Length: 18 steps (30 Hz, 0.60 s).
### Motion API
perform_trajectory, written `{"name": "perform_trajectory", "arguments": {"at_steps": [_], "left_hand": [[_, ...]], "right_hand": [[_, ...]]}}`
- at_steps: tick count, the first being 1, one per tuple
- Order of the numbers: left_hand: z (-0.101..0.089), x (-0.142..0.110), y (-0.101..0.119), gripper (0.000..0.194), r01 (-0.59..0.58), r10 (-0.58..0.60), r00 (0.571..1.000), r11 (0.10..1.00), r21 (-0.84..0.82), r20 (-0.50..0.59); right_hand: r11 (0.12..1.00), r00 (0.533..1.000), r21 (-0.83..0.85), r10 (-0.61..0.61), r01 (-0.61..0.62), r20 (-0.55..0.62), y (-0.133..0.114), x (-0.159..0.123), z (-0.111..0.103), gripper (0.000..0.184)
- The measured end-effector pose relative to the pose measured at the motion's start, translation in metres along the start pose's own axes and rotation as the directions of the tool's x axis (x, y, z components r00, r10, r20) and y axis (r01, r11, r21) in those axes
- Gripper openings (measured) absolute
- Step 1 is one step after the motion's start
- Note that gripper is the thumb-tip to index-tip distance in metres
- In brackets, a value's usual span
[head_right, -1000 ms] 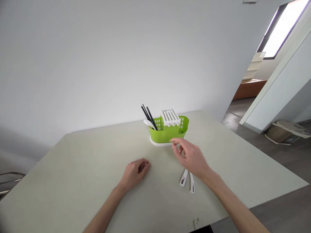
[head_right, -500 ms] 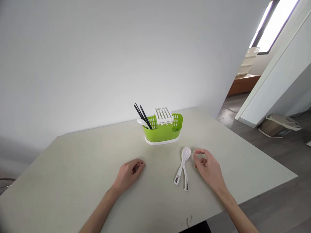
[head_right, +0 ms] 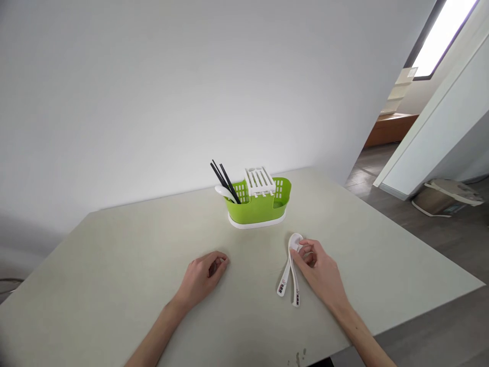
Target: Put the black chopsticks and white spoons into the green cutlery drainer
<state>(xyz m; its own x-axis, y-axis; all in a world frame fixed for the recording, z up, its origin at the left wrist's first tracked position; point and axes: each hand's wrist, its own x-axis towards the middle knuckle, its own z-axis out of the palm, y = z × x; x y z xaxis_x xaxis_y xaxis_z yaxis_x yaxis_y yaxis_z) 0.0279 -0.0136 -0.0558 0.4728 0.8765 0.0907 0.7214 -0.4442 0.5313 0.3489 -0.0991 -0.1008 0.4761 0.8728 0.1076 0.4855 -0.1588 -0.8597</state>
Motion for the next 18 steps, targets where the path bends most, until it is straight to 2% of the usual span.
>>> {"name": "perform_trajectory", "arguments": {"at_steps": [4,13,18], "left_hand": [[0.0007,-0.0003,-0.0005,0.029,-0.004,0.004,1.000,1.000,0.003,0.002],[0.0025,-0.0006,-0.0019,0.028,-0.022,0.023,1.000,1.000,0.018,-0.014],[0.0013,-0.0018,0.0008,0.028,-0.026,0.026,1.000,0.999,0.022,-0.013]], "right_hand": [[0.998,1.000,-0.061,0.005,-0.004,0.018,-0.0013,-0.0003,0.0017,0.049],[0.996,1.000,-0.086,0.020,-0.019,0.002,-0.0006,-0.0015,0.0024,0.056],[0.995,0.999,-0.091,0.047,-0.049,-0.019,-0.0044,-0.0033,0.0040,0.070]]}}
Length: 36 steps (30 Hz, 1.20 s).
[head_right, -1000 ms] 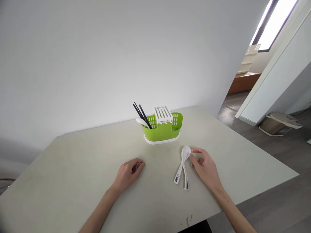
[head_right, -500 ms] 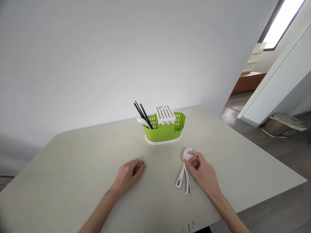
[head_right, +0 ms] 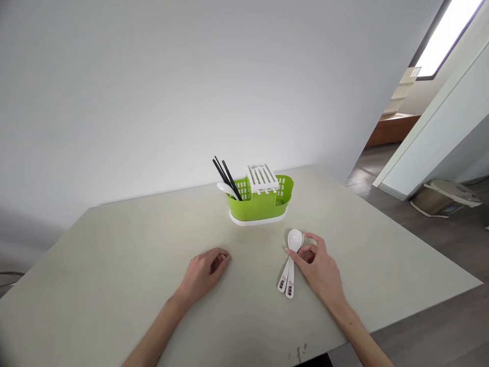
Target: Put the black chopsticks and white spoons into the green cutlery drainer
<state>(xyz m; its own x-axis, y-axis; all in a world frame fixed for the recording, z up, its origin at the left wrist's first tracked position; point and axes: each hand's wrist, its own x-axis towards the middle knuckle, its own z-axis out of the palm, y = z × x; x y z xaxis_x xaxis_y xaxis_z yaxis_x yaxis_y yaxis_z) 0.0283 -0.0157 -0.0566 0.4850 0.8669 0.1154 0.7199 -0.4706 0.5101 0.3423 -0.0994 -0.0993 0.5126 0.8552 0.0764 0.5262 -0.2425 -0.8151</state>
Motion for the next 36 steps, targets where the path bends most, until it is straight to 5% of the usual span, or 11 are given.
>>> {"name": "perform_trajectory", "arguments": {"at_steps": [15,24,29,36], "left_hand": [[0.001,-0.001,0.000,0.026,-0.015,0.015,1.000,1.000,0.008,-0.003],[0.000,0.000,-0.001,0.026,-0.008,0.008,1.000,1.000,0.016,0.004],[0.000,0.000,0.000,0.026,-0.008,0.008,1.000,1.000,0.015,0.004],[0.000,-0.001,-0.001,0.026,-0.015,0.015,1.000,1.000,0.013,0.004]], "right_hand": [[0.996,0.997,-0.074,0.045,-0.041,0.055,-0.006,-0.001,-0.002,0.061],[0.952,0.979,0.262,0.119,-0.160,0.163,-0.006,0.005,-0.020,0.069],[0.923,0.966,0.326,0.132,-0.202,0.224,-0.013,0.005,-0.038,0.055],[0.936,0.967,0.346,-0.029,-0.062,0.252,-0.067,0.015,-0.059,0.046]]}}
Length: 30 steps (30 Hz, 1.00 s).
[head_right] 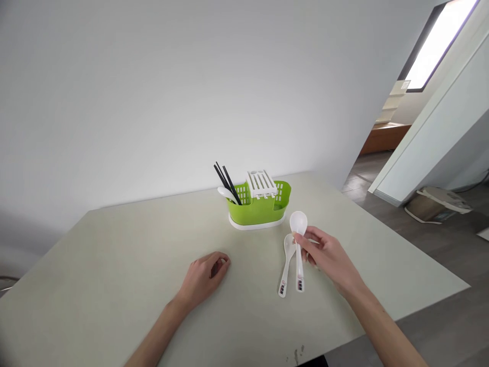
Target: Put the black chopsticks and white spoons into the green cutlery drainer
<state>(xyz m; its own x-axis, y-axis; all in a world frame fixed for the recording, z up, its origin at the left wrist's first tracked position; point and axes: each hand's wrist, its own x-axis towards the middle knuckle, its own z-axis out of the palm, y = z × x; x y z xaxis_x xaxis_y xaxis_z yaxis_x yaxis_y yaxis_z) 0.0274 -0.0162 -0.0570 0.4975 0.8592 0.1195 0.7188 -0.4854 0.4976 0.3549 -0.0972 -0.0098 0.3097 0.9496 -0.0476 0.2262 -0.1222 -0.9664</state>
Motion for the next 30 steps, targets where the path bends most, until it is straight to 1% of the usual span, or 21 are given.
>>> {"name": "perform_trajectory", "arguments": {"at_steps": [2,4,5,8,11,14,16,17,18,20,24,27,30], "left_hand": [[0.000,0.000,-0.001,0.026,0.001,-0.001,1.000,1.000,-0.002,0.007],[-0.001,-0.001,-0.002,0.026,-0.008,0.008,1.000,1.000,-0.005,0.010],[-0.001,-0.001,-0.002,0.025,-0.014,0.014,1.000,1.000,-0.007,0.010],[-0.002,-0.002,-0.002,0.026,-0.026,0.026,1.000,1.000,-0.012,0.005],[-0.003,-0.002,-0.001,0.026,-0.026,0.026,1.000,1.000,-0.014,0.005],[-0.003,-0.001,-0.002,0.026,-0.021,0.021,1.000,1.000,-0.014,0.006],[-0.002,-0.001,-0.003,0.026,-0.016,0.016,1.000,1.000,-0.019,0.003],[-0.002,0.000,-0.003,0.025,-0.016,0.016,1.000,1.000,-0.021,0.002],[-0.001,0.000,-0.004,0.025,-0.016,0.016,1.000,1.000,-0.022,0.002],[-0.001,0.000,-0.005,0.025,-0.015,0.015,1.000,1.000,-0.022,0.004],[0.001,0.000,-0.005,0.025,-0.006,0.006,1.000,1.000,-0.025,0.010],[0.001,0.000,-0.004,0.025,-0.008,0.009,1.000,0.999,-0.033,0.005],[0.001,0.000,-0.005,0.025,-0.010,0.010,1.000,0.999,-0.036,0.004]], "right_hand": [[0.997,0.997,0.002,-0.073,0.073,-0.006,-0.027,0.005,0.007,0.048],[0.989,0.990,-0.034,-0.142,0.142,-0.006,-0.051,0.010,0.016,0.047],[0.982,0.983,-0.045,-0.184,0.183,-0.024,-0.062,0.013,0.021,0.048],[0.944,0.941,-0.083,-0.325,0.319,-0.091,-0.089,0.022,0.037,0.048],[0.886,0.879,-0.144,-0.458,0.440,-0.133,-0.107,0.035,0.053,0.046],[0.780,0.783,-0.294,-0.606,0.552,-0.140,-0.117,0.049,0.068,0.040],[0.695,0.724,-0.418,-0.680,0.585,-0.116,-0.120,0.058,0.078,0.038],[0.656,0.706,-0.476,-0.701,0.585,-0.099,-0.120,0.062,0.084,0.037],[0.623,0.699,-0.530,-0.711,0.576,-0.077,-0.120,0.065,0.089,0.037],[0.570,0.707,-0.611,-0.706,0.549,-0.024,-0.118,0.070,0.099,0.036],[0.489,0.746,-0.710,-0.662,0.507,0.076,-0.115,0.073,0.113,0.033],[0.439,0.773,-0.769,-0.624,0.464,0.111,-0.111,0.075,0.119,0.029],[0.398,0.795,-0.807,-0.591,0.436,0.138,-0.105,0.079,0.124,0.029]]}}
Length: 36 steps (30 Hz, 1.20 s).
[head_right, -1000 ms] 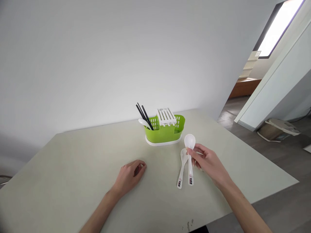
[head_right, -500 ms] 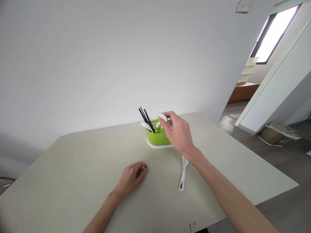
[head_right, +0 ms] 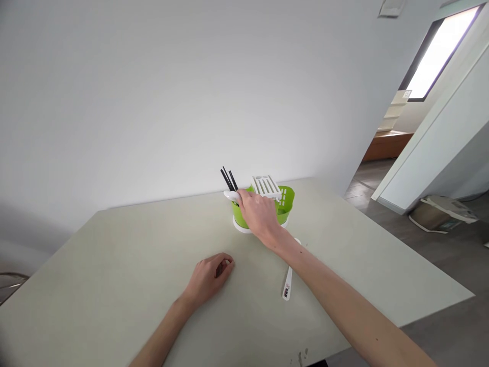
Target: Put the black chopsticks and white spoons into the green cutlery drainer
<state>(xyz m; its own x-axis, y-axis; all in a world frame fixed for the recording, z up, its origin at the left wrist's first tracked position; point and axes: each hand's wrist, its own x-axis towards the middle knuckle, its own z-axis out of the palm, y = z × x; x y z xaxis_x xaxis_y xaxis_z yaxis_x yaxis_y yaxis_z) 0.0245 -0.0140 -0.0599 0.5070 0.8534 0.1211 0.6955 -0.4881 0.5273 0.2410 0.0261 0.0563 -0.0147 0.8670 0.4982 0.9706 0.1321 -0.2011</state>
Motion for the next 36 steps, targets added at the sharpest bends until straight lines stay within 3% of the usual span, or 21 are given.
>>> {"name": "perform_trajectory", "arguments": {"at_steps": [8,13,18,22,24,28,31,36], "left_hand": [[0.000,0.001,-0.001,0.025,0.018,-0.018,1.000,1.000,-0.010,0.008],[-0.001,0.001,0.001,0.027,0.026,-0.026,1.000,1.000,-0.016,0.011],[-0.002,0.001,0.002,0.027,0.031,-0.031,0.999,0.999,-0.016,0.014],[-0.001,0.001,0.002,0.025,0.035,-0.035,0.999,0.999,-0.004,0.018],[0.000,0.001,0.002,0.026,0.038,-0.038,0.999,0.999,0.001,0.011],[0.000,0.001,0.003,0.027,0.029,-0.029,1.000,1.000,0.009,0.003],[0.000,0.001,0.002,0.027,0.026,-0.026,1.000,0.999,0.020,0.007],[0.001,0.002,0.001,0.026,0.019,-0.019,1.000,0.999,0.033,-0.004]], "right_hand": [[0.997,0.990,-0.072,0.049,-0.039,0.131,-0.008,-0.005,0.011,0.039],[0.999,0.986,-0.034,0.027,-0.021,0.164,-0.010,-0.013,0.008,0.034],[0.987,0.998,0.156,-0.047,0.038,0.053,0.005,-0.040,0.009,0.035],[0.920,0.983,0.347,-0.171,0.183,-0.066,0.033,-0.068,0.007,0.031],[0.908,0.982,0.374,-0.170,0.190,-0.086,0.050,-0.084,0.008,0.027],[0.917,0.990,0.399,0.077,-0.023,-0.120,0.083,-0.124,0.021,0.024],[0.896,0.923,0.319,0.365,-0.310,-0.127,0.102,-0.157,0.036,0.025],[0.852,0.884,0.261,0.468,-0.453,0.004,0.123,-0.187,0.056,0.052]]}}
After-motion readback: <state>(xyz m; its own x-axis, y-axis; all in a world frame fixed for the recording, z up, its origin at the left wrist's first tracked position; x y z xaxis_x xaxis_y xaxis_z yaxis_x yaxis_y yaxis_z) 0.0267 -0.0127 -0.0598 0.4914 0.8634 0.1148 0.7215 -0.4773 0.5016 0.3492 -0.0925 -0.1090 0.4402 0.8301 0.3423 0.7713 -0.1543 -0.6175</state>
